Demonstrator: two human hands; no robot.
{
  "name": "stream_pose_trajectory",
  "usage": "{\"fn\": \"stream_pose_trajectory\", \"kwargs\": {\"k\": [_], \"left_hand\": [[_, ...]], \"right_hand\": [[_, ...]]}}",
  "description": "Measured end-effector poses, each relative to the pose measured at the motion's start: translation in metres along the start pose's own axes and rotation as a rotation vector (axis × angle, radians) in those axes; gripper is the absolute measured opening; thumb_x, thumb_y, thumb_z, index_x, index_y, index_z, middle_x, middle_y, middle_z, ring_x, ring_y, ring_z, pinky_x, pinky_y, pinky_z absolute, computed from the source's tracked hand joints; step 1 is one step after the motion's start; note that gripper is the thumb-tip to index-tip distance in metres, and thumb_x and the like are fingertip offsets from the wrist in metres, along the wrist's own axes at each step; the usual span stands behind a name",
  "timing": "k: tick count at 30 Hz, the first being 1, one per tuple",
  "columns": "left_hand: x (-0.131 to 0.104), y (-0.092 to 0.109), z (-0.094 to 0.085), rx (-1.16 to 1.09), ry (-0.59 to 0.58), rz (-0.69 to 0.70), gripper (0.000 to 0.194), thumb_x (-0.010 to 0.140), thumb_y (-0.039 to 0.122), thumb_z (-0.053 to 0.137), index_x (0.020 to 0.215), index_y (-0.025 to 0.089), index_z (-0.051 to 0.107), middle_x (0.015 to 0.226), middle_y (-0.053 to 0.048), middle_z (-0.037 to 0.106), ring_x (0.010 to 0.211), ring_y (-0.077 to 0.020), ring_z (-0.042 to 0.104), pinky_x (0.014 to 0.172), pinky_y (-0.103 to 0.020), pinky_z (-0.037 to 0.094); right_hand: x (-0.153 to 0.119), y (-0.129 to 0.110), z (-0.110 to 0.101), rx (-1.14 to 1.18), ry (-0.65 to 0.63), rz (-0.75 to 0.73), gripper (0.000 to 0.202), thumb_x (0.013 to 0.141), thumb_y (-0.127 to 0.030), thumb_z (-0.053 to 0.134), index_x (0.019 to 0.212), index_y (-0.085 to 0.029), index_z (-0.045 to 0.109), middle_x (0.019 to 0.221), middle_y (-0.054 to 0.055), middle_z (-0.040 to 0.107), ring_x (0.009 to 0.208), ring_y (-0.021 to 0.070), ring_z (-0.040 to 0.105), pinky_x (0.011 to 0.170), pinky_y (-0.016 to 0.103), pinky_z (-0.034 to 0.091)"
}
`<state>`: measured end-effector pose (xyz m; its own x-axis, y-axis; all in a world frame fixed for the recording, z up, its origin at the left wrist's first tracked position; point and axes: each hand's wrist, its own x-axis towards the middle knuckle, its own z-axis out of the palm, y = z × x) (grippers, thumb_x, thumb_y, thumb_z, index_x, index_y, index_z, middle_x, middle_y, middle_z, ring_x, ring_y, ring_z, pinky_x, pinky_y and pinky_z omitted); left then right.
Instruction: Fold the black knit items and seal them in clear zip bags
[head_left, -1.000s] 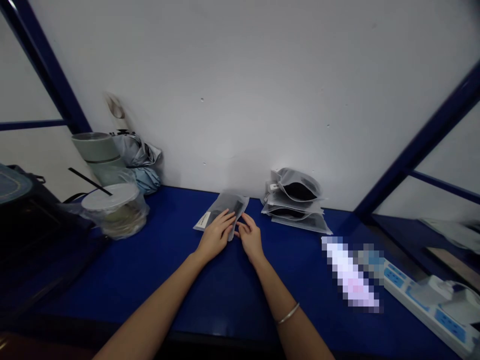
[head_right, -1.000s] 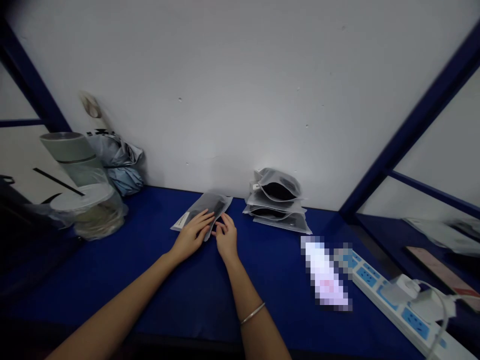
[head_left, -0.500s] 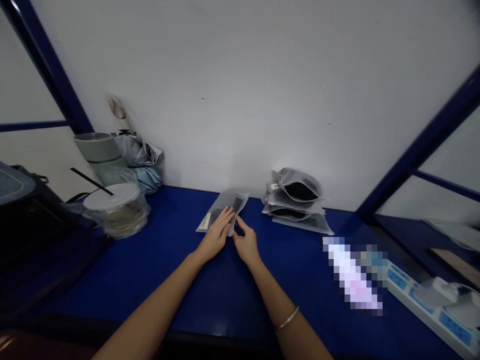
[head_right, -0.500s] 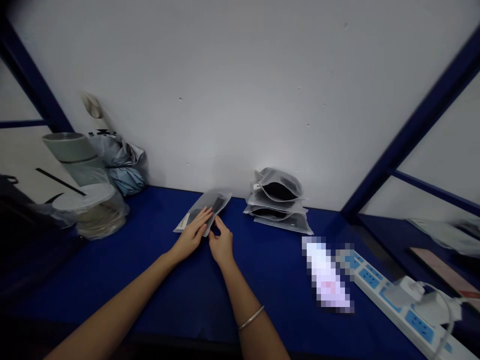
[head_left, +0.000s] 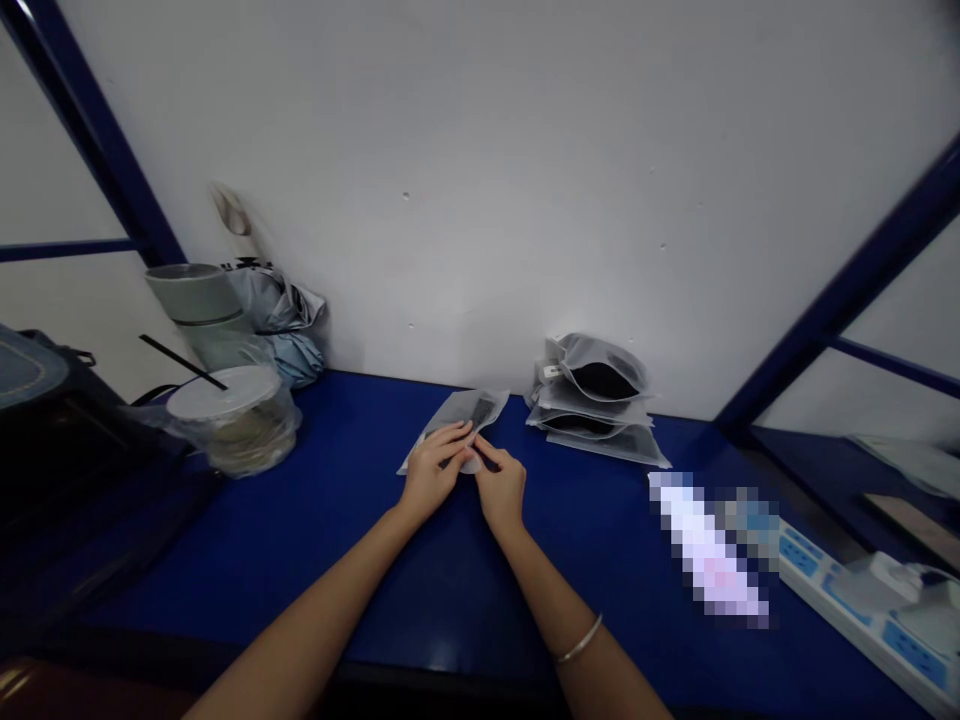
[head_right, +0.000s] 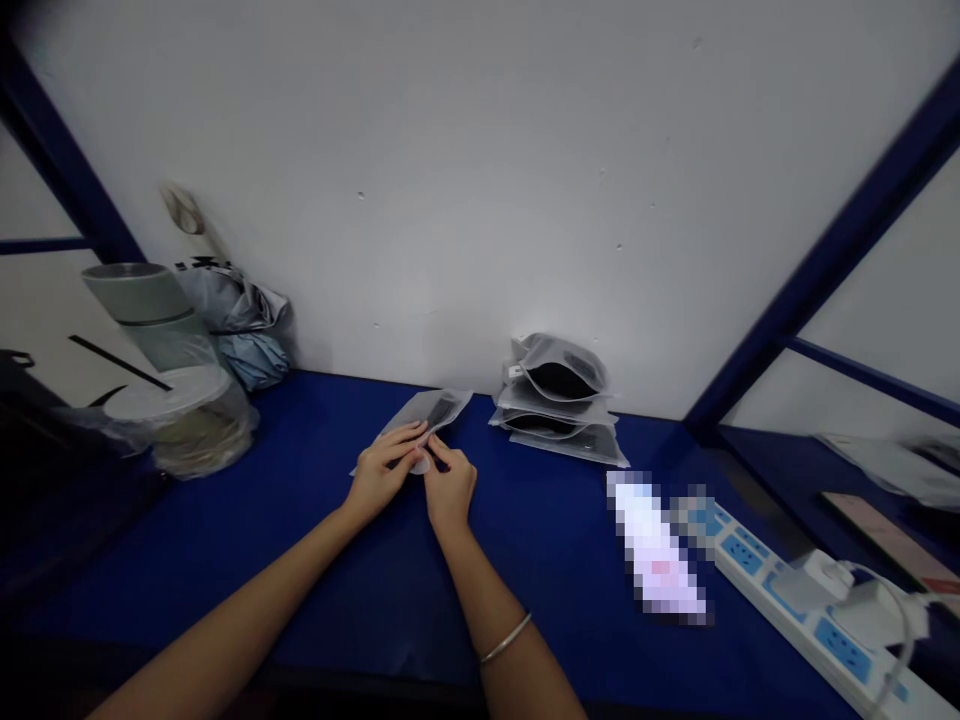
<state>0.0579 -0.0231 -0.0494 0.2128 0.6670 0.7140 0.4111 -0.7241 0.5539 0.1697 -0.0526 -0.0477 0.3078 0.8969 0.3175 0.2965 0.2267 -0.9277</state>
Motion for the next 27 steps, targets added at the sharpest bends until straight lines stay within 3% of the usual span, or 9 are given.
{"fn": "stream_pose_trajectory", "kwargs": {"k": [5, 8, 13, 18, 24, 27], "left_hand": [[-0.0003, 0.0049, -0.0009, -0.052, 0.024, -0.037, 0.022, 0.079, 0.019, 0.050, 0.095, 0.021, 0.065, 0.105, -0.005, 0.064, 0.101, -0.0194, 0.057, 0.092, -0.043, 0.044], [0.0001, 0.0064, -0.0011, -0.089, 0.041, -0.057, 0.021, 0.079, 0.018, 0.050, 0.092, 0.021, 0.066, 0.102, -0.005, 0.065, 0.100, -0.0195, 0.058, 0.091, -0.042, 0.045], [0.0020, 0.0076, -0.0017, -0.155, 0.066, -0.116, 0.020, 0.077, 0.018, 0.050, 0.088, 0.019, 0.068, 0.100, -0.006, 0.066, 0.098, -0.0191, 0.059, 0.091, -0.041, 0.045], [0.0049, 0.0087, -0.0035, -0.225, 0.056, -0.217, 0.019, 0.075, 0.024, 0.053, 0.085, 0.019, 0.069, 0.101, -0.005, 0.065, 0.098, -0.0198, 0.059, 0.093, -0.041, 0.043], [0.0091, 0.0057, -0.0077, -0.379, 0.012, -0.390, 0.017, 0.068, 0.030, 0.062, 0.074, 0.017, 0.070, 0.097, -0.007, 0.067, 0.094, -0.0222, 0.061, 0.090, -0.040, 0.044], [0.0095, 0.0035, -0.0077, -0.467, 0.004, -0.435, 0.018, 0.066, 0.033, 0.065, 0.072, 0.016, 0.069, 0.097, -0.008, 0.067, 0.095, -0.0234, 0.060, 0.089, -0.039, 0.044]], "right_hand": [[-0.0028, -0.0055, -0.0007, -0.154, 0.070, -0.038, 0.019, 0.069, -0.026, 0.057, 0.082, -0.025, 0.070, 0.074, 0.002, 0.069, 0.061, 0.0146, 0.058, 0.064, 0.028, 0.047], [-0.0039, -0.0059, 0.0002, -0.187, 0.077, -0.087, 0.017, 0.070, -0.026, 0.055, 0.077, -0.024, 0.070, 0.068, 0.001, 0.066, 0.058, 0.0136, 0.055, 0.062, 0.026, 0.045], [-0.0037, -0.0055, 0.0018, -0.200, 0.068, -0.232, 0.018, 0.072, -0.020, 0.051, 0.077, -0.022, 0.068, 0.071, 0.002, 0.066, 0.062, 0.0145, 0.054, 0.063, 0.026, 0.044], [-0.0019, -0.0063, 0.0026, -0.220, 0.051, -0.349, 0.017, 0.076, -0.023, 0.047, 0.073, -0.020, 0.063, 0.074, 0.003, 0.065, 0.069, 0.0161, 0.053, 0.064, 0.028, 0.043], [-0.0013, -0.0063, 0.0011, -0.214, 0.005, -0.352, 0.018, 0.079, -0.023, 0.043, 0.073, -0.020, 0.060, 0.075, 0.003, 0.063, 0.072, 0.0156, 0.052, 0.055, 0.024, 0.041], [-0.0010, -0.0053, 0.0007, -0.204, -0.015, -0.366, 0.018, 0.080, -0.021, 0.040, 0.074, -0.020, 0.058, 0.077, 0.003, 0.061, 0.073, 0.0146, 0.054, 0.059, 0.023, 0.043]]}}
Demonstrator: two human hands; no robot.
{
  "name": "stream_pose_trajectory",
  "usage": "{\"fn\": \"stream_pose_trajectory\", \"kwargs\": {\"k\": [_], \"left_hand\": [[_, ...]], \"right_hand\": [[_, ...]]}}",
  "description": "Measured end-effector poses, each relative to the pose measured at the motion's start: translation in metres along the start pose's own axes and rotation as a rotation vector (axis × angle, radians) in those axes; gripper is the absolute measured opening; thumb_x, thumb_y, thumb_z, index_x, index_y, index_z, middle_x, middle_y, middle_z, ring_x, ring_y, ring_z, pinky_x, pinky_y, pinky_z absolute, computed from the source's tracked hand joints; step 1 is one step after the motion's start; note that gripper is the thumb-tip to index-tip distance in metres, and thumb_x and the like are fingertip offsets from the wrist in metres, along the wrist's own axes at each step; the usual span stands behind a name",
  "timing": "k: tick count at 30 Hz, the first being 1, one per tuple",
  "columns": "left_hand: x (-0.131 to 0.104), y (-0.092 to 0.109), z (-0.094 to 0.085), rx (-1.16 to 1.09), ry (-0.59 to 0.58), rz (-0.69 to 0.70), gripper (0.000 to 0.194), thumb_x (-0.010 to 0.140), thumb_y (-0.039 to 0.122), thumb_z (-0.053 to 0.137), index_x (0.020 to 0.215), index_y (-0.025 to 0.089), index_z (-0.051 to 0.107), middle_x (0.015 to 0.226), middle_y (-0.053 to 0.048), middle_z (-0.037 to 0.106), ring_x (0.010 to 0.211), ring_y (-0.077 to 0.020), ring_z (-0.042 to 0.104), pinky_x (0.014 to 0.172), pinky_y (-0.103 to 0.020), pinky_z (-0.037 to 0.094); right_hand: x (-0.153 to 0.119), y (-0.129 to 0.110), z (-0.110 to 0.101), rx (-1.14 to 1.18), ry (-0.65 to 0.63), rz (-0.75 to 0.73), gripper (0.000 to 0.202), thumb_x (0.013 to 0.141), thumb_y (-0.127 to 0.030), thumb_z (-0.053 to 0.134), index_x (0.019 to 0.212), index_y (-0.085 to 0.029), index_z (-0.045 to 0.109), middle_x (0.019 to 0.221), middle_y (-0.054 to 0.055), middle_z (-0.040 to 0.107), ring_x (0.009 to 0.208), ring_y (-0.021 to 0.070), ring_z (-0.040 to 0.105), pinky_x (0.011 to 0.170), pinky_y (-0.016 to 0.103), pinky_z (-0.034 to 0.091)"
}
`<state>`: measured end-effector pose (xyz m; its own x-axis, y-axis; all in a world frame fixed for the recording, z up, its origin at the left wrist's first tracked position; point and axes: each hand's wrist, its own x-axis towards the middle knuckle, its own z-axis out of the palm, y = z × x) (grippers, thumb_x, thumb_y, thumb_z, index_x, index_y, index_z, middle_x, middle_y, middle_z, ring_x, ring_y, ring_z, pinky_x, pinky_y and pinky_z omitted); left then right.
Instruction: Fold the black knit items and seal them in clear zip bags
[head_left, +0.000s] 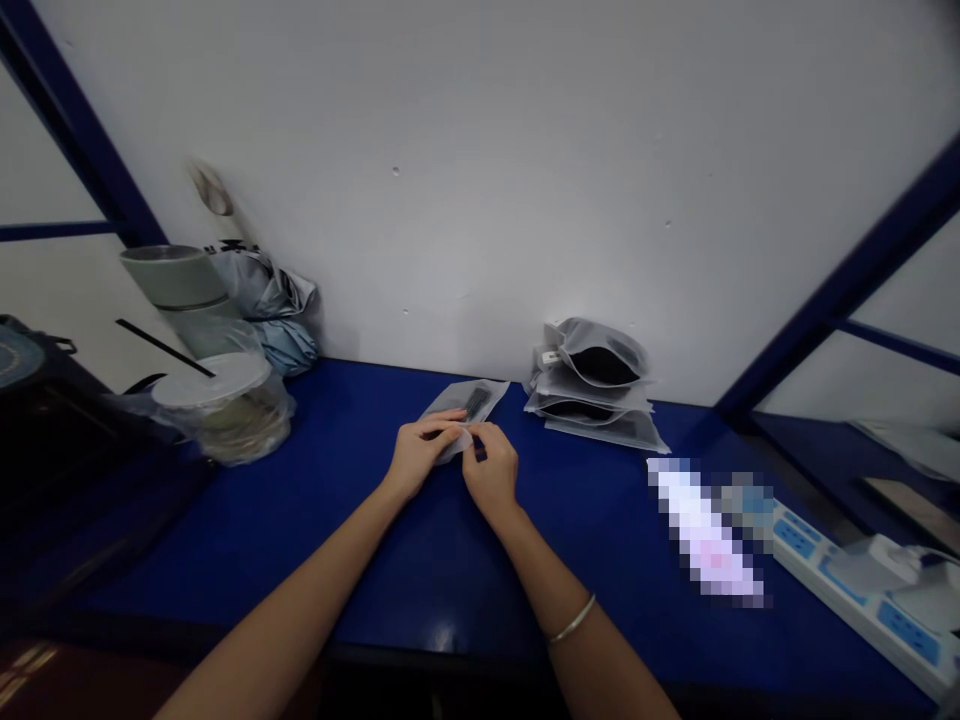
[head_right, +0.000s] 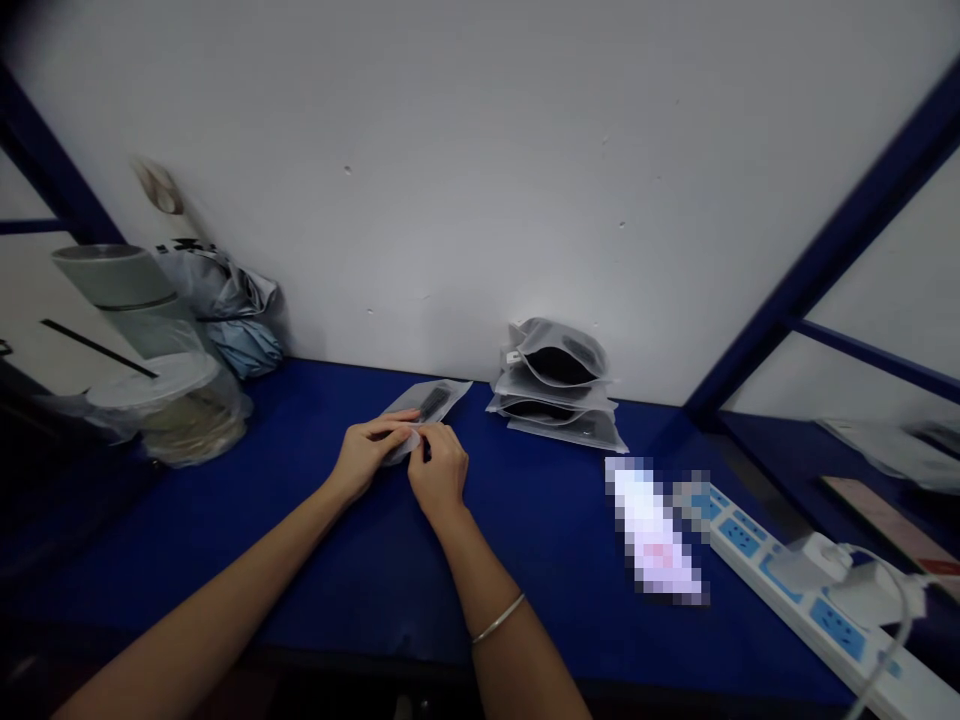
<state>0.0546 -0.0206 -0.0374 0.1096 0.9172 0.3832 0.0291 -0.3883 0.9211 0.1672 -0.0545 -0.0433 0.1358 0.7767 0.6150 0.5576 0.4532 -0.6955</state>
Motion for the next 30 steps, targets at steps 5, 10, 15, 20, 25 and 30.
{"fn": "stream_pose_trajectory", "kwargs": {"k": [5, 10, 15, 20, 25, 30], "left_hand": [[0.000, -0.001, 0.001, -0.107, -0.009, -0.047, 0.024, 0.064, 0.038, 0.066, 0.070, 0.014, 0.069, 0.097, -0.011, 0.066, 0.099, -0.0261, 0.057, 0.088, -0.040, 0.044], [0.000, 0.000, 0.001, -0.146, -0.068, -0.046, 0.024, 0.067, 0.037, 0.065, 0.074, 0.014, 0.069, 0.102, -0.011, 0.064, 0.103, -0.0256, 0.055, 0.090, -0.040, 0.042], [-0.002, 0.001, 0.004, -0.121, -0.126, -0.026, 0.021, 0.068, 0.035, 0.064, 0.076, 0.016, 0.070, 0.110, -0.010, 0.061, 0.109, -0.0247, 0.051, 0.094, -0.038, 0.039], [-0.005, 0.003, 0.007, -0.152, -0.134, -0.015, 0.021, 0.068, 0.034, 0.065, 0.078, 0.017, 0.070, 0.105, -0.010, 0.063, 0.111, -0.0252, 0.049, 0.098, -0.040, 0.034], [-0.008, 0.004, 0.011, -0.302, -0.116, -0.069, 0.017, 0.066, 0.032, 0.067, 0.073, 0.018, 0.070, 0.101, -0.009, 0.065, 0.109, -0.0251, 0.051, 0.097, -0.040, 0.034], [-0.009, 0.008, 0.013, -0.403, -0.108, -0.140, 0.016, 0.060, 0.031, 0.072, 0.068, 0.017, 0.070, 0.096, -0.010, 0.067, 0.106, -0.0250, 0.053, 0.094, -0.038, 0.036]], "right_hand": [[0.000, 0.002, 0.002, 0.002, -0.005, -0.037, 0.019, 0.081, -0.019, 0.037, 0.072, -0.019, 0.054, 0.075, 0.003, 0.057, 0.074, 0.0139, 0.054, 0.066, 0.024, 0.044], [-0.001, 0.000, 0.004, 0.032, 0.052, 0.055, 0.018, 0.082, -0.025, 0.038, 0.073, -0.019, 0.052, 0.077, 0.003, 0.054, 0.073, 0.0131, 0.052, 0.066, 0.024, 0.044], [-0.002, 0.005, 0.006, 0.081, 0.085, 0.210, 0.020, 0.081, -0.034, 0.042, 0.088, -0.017, 0.051, 0.092, 0.007, 0.053, 0.085, 0.0159, 0.052, 0.071, 0.027, 0.044], [0.000, 0.010, 0.009, 0.017, 0.068, 0.153, 0.016, 0.083, -0.033, 0.037, 0.079, -0.019, 0.045, 0.081, 0.004, 0.048, 0.075, 0.0158, 0.049, 0.069, 0.030, 0.041], [-0.002, 0.006, 0.009, 0.001, 0.080, 0.098, 0.019, 0.085, -0.031, 0.031, 0.070, -0.022, 0.038, 0.074, 0.001, 0.043, 0.069, 0.0141, 0.045, 0.065, 0.028, 0.039], [-0.004, 0.003, 0.008, -0.064, 0.100, 0.014, 0.022, 0.085, -0.029, 0.033, 0.065, -0.021, 0.037, 0.070, 0.000, 0.043, 0.066, 0.0133, 0.044, 0.061, 0.026, 0.037]]}}
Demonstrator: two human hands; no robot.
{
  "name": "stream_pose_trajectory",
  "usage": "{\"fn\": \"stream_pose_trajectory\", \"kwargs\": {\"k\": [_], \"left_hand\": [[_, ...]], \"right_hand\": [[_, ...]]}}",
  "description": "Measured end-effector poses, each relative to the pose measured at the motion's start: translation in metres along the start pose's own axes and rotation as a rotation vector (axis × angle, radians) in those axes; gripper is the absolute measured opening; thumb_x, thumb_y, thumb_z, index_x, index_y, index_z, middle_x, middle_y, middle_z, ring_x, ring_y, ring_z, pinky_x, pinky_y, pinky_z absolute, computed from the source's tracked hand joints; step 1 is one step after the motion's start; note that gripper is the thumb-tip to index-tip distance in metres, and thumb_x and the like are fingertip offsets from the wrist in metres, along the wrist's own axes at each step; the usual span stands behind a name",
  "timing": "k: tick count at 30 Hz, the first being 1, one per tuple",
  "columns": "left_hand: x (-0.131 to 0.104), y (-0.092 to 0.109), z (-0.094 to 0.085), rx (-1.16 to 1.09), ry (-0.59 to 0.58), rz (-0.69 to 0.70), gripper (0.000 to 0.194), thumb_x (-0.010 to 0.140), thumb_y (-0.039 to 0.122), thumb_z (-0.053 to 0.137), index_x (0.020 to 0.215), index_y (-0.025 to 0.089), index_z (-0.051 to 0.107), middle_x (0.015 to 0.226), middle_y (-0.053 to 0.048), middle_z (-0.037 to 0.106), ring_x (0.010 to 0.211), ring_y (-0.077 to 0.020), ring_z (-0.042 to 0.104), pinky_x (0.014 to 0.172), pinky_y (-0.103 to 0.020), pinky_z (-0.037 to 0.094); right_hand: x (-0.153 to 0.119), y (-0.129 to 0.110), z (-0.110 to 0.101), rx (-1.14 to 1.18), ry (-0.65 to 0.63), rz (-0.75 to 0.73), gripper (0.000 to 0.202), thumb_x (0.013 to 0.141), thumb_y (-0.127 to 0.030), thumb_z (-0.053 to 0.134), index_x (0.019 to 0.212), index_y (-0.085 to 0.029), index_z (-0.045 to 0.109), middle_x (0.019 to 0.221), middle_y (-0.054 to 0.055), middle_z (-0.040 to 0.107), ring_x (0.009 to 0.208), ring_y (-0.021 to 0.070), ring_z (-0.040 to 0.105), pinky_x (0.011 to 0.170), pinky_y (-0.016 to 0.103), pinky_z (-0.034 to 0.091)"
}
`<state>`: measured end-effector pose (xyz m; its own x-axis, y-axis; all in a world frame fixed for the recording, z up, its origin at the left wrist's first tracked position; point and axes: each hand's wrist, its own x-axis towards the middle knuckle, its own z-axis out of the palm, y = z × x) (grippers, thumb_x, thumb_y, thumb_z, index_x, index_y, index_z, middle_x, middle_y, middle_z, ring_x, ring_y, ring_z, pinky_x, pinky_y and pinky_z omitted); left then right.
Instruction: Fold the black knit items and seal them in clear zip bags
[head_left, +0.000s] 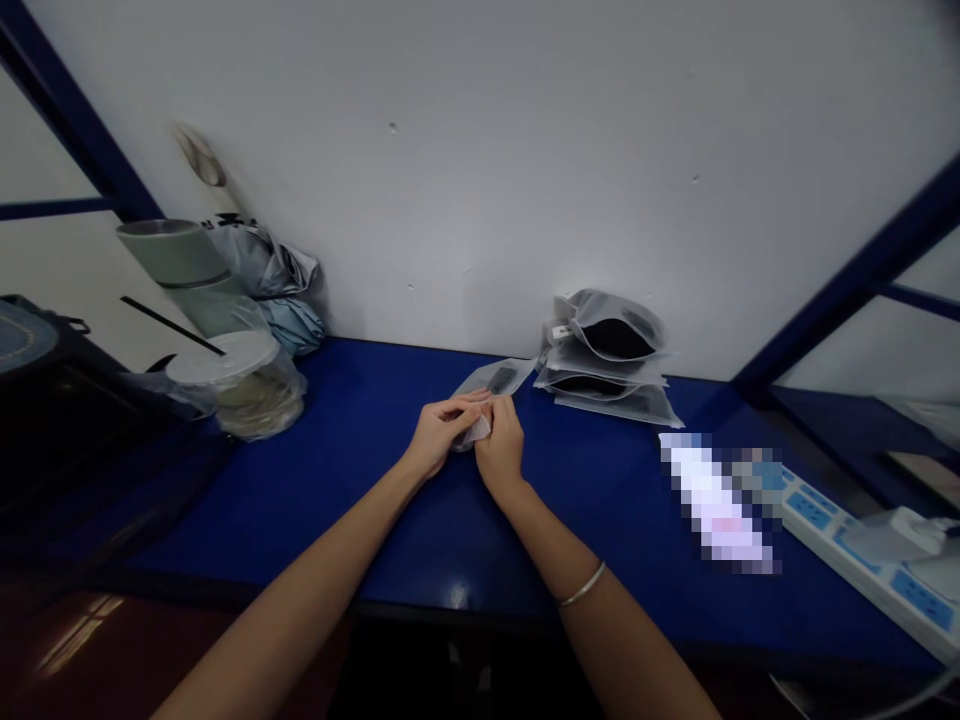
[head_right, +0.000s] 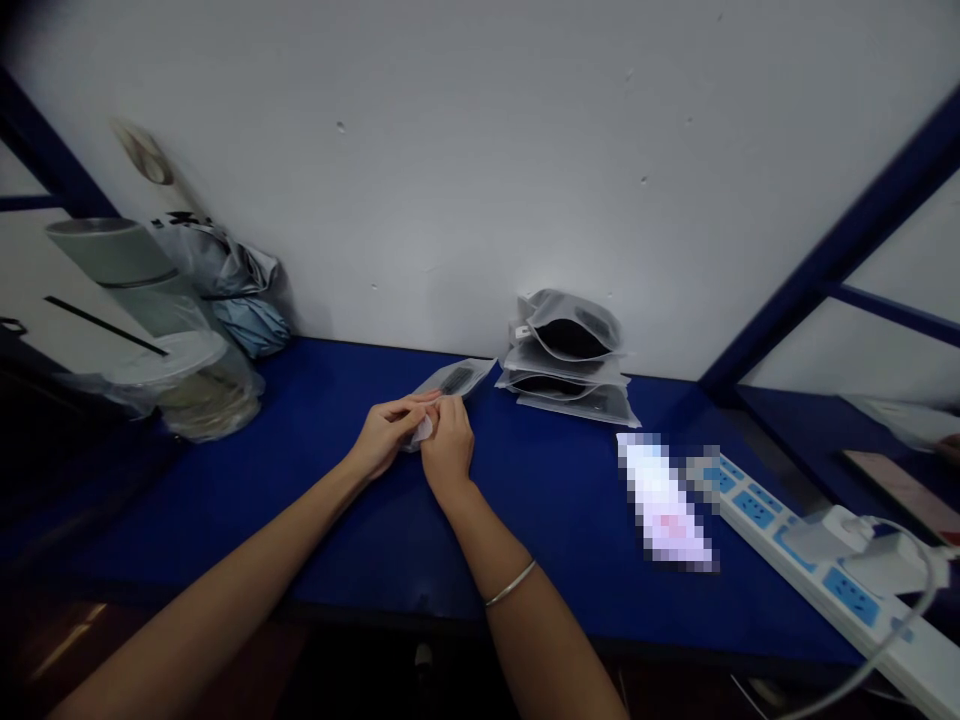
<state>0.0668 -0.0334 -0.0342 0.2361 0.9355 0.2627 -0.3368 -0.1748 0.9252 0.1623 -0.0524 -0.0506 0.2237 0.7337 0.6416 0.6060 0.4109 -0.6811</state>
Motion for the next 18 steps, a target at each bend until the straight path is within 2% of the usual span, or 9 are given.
{"fn": "stream_pose_trajectory", "kwargs": {"k": [5, 10, 14, 16, 18], "left_hand": [[-0.0017, 0.0031, 0.0005, -0.069, -0.002, -0.057, 0.016, 0.059, 0.030, 0.072, 0.067, 0.016, 0.069, 0.094, -0.008, 0.066, 0.096, -0.0210, 0.057, 0.086, -0.031, 0.042], [-0.0019, 0.0035, 0.0001, -0.136, 0.048, -0.114, 0.020, 0.057, 0.033, 0.073, 0.059, 0.014, 0.065, 0.086, -0.006, 0.067, 0.071, -0.0132, 0.060, 0.065, -0.022, 0.046], [0.0007, 0.0054, -0.0007, -0.175, 0.121, -0.154, 0.021, 0.054, 0.032, 0.075, 0.061, 0.014, 0.065, 0.085, -0.005, 0.067, 0.059, -0.0092, 0.057, 0.053, -0.019, 0.044], [0.0015, 0.0064, -0.0004, -0.184, 0.139, -0.159, 0.022, 0.052, 0.033, 0.075, 0.062, 0.015, 0.066, 0.088, -0.006, 0.067, 0.063, -0.0107, 0.059, 0.053, -0.019, 0.044], [0.0017, 0.0064, 0.0005, -0.151, 0.126, -0.141, 0.022, 0.053, 0.033, 0.075, 0.061, 0.015, 0.066, 0.093, -0.007, 0.067, 0.075, -0.0153, 0.061, 0.058, -0.021, 0.046]], "right_hand": [[0.0009, 0.0001, -0.0012, -0.090, 0.047, -0.154, 0.024, 0.087, -0.025, 0.032, 0.064, -0.021, 0.039, 0.065, 0.000, 0.046, 0.063, 0.0131, 0.044, 0.059, 0.025, 0.037], [0.0039, -0.0040, -0.0036, -0.183, 0.066, -0.256, 0.029, 0.089, -0.024, 0.028, 0.065, -0.020, 0.044, 0.064, 0.001, 0.049, 0.063, 0.0129, 0.045, 0.060, 0.024, 0.037], [0.0056, -0.0060, -0.0065, -0.229, 0.059, -0.155, 0.025, 0.087, -0.034, 0.035, 0.072, -0.019, 0.048, 0.071, 0.003, 0.052, 0.070, 0.0150, 0.048, 0.061, 0.025, 0.039], [0.0053, -0.0056, -0.0068, -0.256, 0.071, -0.095, 0.027, 0.084, -0.041, 0.040, 0.084, -0.016, 0.050, 0.080, 0.007, 0.054, 0.077, 0.0178, 0.049, 0.062, 0.027, 0.041], [0.0040, -0.0048, -0.0057, -0.264, 0.079, -0.089, 0.033, 0.084, -0.042, 0.039, 0.096, -0.013, 0.049, 0.091, 0.011, 0.055, 0.085, 0.0199, 0.049, 0.065, 0.028, 0.042]]}}
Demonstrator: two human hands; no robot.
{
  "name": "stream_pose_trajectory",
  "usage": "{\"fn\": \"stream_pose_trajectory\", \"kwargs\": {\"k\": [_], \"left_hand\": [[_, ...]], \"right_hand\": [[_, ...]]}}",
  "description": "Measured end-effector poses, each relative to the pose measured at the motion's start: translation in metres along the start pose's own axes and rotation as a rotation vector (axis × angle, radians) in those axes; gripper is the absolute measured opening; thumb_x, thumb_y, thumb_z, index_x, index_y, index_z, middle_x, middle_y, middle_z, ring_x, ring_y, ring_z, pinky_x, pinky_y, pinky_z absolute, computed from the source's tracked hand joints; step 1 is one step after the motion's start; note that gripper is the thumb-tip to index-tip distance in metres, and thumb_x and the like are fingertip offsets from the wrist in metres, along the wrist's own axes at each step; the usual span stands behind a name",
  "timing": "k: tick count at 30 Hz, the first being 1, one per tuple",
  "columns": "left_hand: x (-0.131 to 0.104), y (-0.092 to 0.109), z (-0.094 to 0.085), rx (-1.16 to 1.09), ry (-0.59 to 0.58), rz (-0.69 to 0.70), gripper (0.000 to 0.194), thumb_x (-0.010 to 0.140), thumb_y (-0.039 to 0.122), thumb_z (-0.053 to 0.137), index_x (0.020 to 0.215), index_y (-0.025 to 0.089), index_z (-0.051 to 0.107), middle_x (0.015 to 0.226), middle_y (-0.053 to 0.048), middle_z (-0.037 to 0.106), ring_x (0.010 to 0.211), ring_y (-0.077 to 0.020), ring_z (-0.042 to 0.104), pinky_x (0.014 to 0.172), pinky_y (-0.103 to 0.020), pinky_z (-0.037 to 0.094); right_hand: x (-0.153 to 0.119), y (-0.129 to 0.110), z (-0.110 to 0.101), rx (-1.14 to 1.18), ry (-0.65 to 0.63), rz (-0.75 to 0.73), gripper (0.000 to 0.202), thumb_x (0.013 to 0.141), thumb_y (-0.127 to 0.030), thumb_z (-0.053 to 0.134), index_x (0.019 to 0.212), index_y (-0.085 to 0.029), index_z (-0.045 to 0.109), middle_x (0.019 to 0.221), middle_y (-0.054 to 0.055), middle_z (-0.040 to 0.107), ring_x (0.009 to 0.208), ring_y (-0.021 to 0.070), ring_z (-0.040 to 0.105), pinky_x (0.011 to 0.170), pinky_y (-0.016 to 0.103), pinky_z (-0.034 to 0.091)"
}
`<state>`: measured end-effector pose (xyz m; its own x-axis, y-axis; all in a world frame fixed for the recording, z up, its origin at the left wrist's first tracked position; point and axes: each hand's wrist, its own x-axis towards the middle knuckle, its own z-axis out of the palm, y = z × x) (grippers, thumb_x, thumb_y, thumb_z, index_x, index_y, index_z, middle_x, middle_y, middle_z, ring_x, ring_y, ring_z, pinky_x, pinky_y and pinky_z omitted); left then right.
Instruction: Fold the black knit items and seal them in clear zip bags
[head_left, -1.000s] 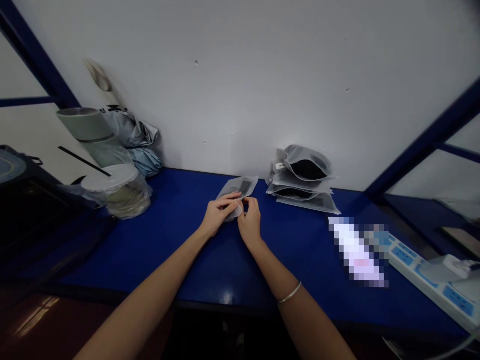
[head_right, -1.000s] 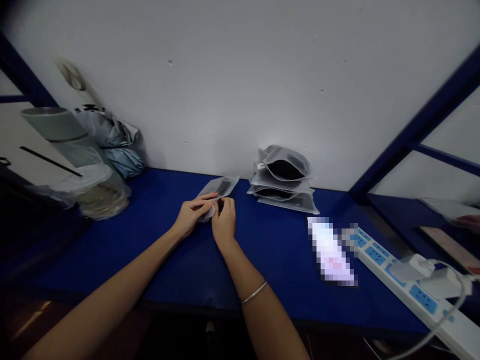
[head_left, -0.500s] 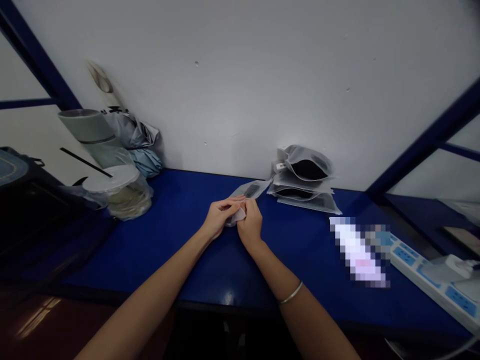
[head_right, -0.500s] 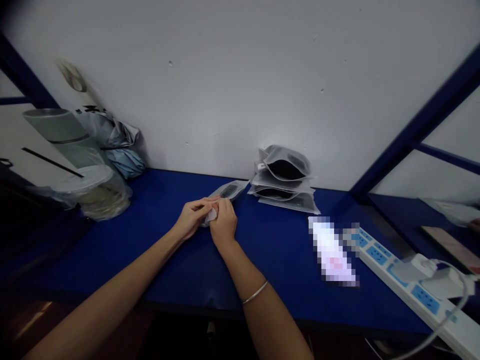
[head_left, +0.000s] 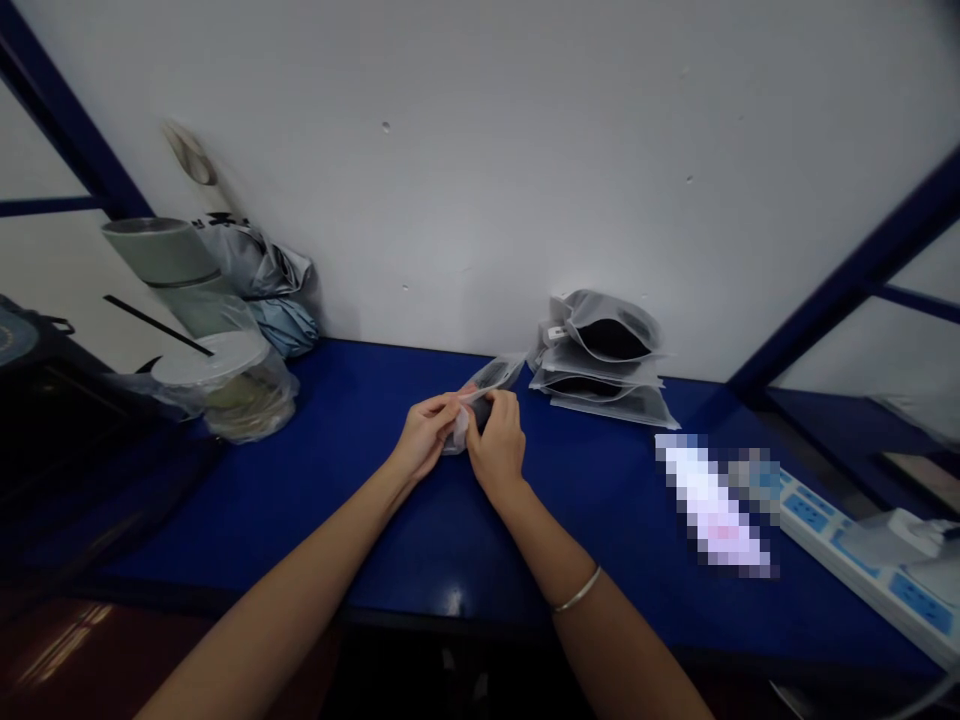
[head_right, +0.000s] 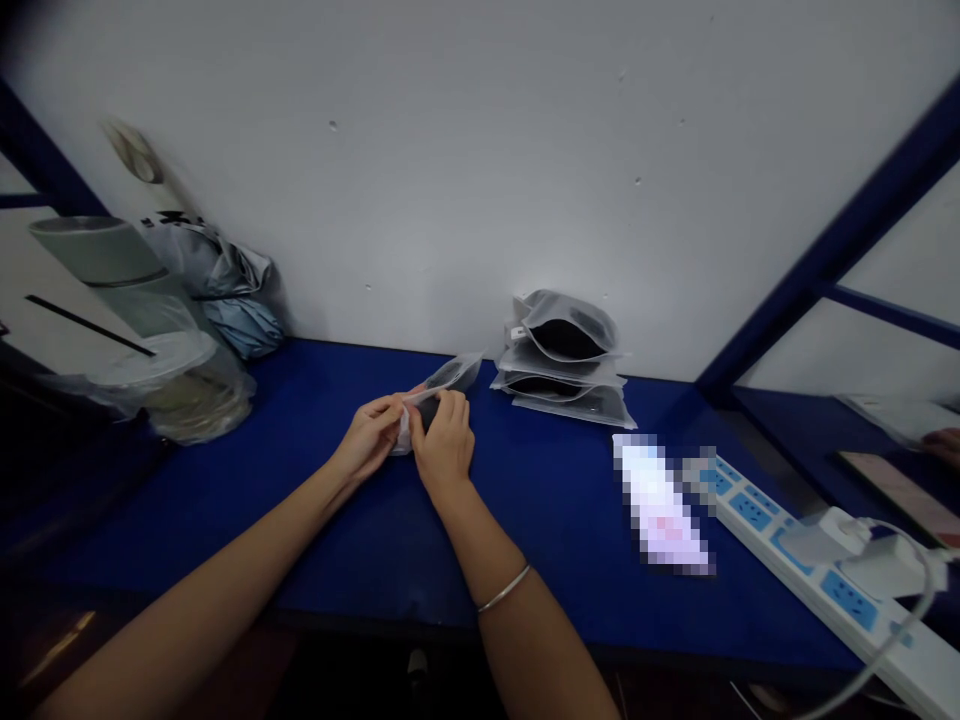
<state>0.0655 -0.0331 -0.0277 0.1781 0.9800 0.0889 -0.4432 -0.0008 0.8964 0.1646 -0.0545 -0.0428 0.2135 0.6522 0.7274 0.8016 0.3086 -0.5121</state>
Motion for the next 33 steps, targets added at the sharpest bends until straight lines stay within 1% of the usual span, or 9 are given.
{"fn": "stream_pose_trajectory", "kwargs": {"k": [2, 4, 6, 8, 11, 14, 21, 28, 33], "left_hand": [[-0.0003, -0.0013, 0.0010, 0.065, -0.037, 0.054, 0.020, 0.057, 0.033, 0.073, 0.061, 0.015, 0.067, 0.097, -0.009, 0.066, 0.093, -0.0205, 0.059, 0.070, -0.024, 0.047], [-0.0007, -0.0033, 0.0018, 0.128, -0.075, 0.124, 0.017, 0.061, 0.032, 0.070, 0.066, 0.015, 0.069, 0.100, -0.009, 0.065, 0.107, -0.0230, 0.052, 0.084, -0.029, 0.043], [-0.0010, -0.0049, 0.0021, 0.172, -0.097, 0.177, 0.016, 0.064, 0.030, 0.069, 0.073, 0.016, 0.070, 0.099, -0.009, 0.065, 0.112, -0.0232, 0.048, 0.094, -0.033, 0.038], [-0.0015, -0.0055, 0.0018, 0.199, -0.103, 0.198, 0.015, 0.065, 0.028, 0.068, 0.075, 0.017, 0.070, 0.096, -0.009, 0.067, 0.112, -0.0234, 0.048, 0.096, -0.036, 0.035], [-0.0018, -0.0048, 0.0009, 0.223, -0.077, 0.218, 0.013, 0.064, 0.027, 0.069, 0.073, 0.018, 0.070, 0.090, -0.008, 0.068, 0.109, -0.0240, 0.051, 0.094, -0.037, 0.037], [-0.0008, -0.0040, -0.0001, 0.253, -0.022, 0.239, 0.013, 0.062, 0.027, 0.070, 0.071, 0.018, 0.070, 0.088, -0.008, 0.069, 0.103, -0.0245, 0.055, 0.092, -0.037, 0.040], [0.0031, -0.0055, -0.0016, 0.188, 0.043, 0.164, 0.015, 0.058, 0.029, 0.072, 0.066, 0.016, 0.070, 0.086, -0.009, 0.068, 0.097, -0.0244, 0.058, 0.087, -0.035, 0.042], [0.0041, -0.0049, -0.0028, 0.169, 0.043, 0.151, 0.014, 0.058, 0.028, 0.071, 0.060, 0.015, 0.067, 0.082, -0.008, 0.067, 0.095, -0.0219, 0.057, 0.078, -0.028, 0.044], [0.0038, -0.0023, -0.0017, 0.130, 0.059, 0.111, 0.017, 0.056, 0.029, 0.072, 0.057, 0.014, 0.064, 0.084, -0.007, 0.067, 0.077, -0.0165, 0.060, 0.067, -0.024, 0.045]], "right_hand": [[-0.0022, 0.0001, 0.0019, 0.018, 0.017, -0.021, 0.030, 0.086, -0.037, 0.036, 0.098, -0.013, 0.050, 0.093, 0.011, 0.056, 0.087, 0.0196, 0.049, 0.068, 0.029, 0.042], [-0.0042, 0.0003, 0.0036, 0.046, 0.041, -0.027, 0.025, 0.087, -0.031, 0.034, 0.092, -0.014, 0.053, 0.087, 0.009, 0.058, 0.083, 0.0183, 0.049, 0.069, 0.028, 0.042], [-0.0051, 0.0010, 0.0044, 0.069, 0.050, -0.024, 0.022, 0.087, -0.027, 0.035, 0.082, -0.016, 0.054, 0.078, 0.007, 0.058, 0.075, 0.0168, 0.049, 0.066, 0.027, 0.041], [-0.0046, 0.0021, 0.0039, 0.075, 0.049, -0.037, 0.023, 0.087, -0.025, 0.035, 0.074, -0.018, 0.053, 0.071, 0.004, 0.056, 0.069, 0.0158, 0.048, 0.062, 0.026, 0.039], [-0.0019, 0.0039, 0.0024, 0.056, 0.029, -0.105, 0.028, 0.087, -0.024, 0.034, 0.065, -0.019, 0.051, 0.065, 0.003, 0.054, 0.065, 0.0152, 0.046, 0.059, 0.025, 0.036], [0.0006, 0.0051, 0.0012, 0.021, -0.009, -0.160, 0.028, 0.086, -0.020, 0.034, 0.064, -0.019, 0.052, 0.064, 0.003, 0.054, 0.064, 0.0150, 0.046, 0.058, 0.025, 0.035], [0.0023, 0.0036, -0.0023, -0.009, -0.065, -0.146, 0.027, 0.083, -0.017, 0.034, 0.067, -0.019, 0.055, 0.066, 0.002, 0.056, 0.063, 0.0147, 0.048, 0.058, 0.025, 0.034], [0.0022, 0.0035, -0.0028, 0.078, -0.090, -0.137, 0.029, 0.084, -0.017, 0.032, 0.070, -0.020, 0.057, 0.067, 0.002, 0.058, 0.063, 0.0135, 0.052, 0.060, 0.023, 0.037], [0.0024, 0.0030, -0.0010, 0.133, -0.075, -0.138, 0.030, 0.086, -0.020, 0.033, 0.068, -0.020, 0.057, 0.066, 0.001, 0.058, 0.062, 0.0121, 0.053, 0.060, 0.022, 0.038]]}}
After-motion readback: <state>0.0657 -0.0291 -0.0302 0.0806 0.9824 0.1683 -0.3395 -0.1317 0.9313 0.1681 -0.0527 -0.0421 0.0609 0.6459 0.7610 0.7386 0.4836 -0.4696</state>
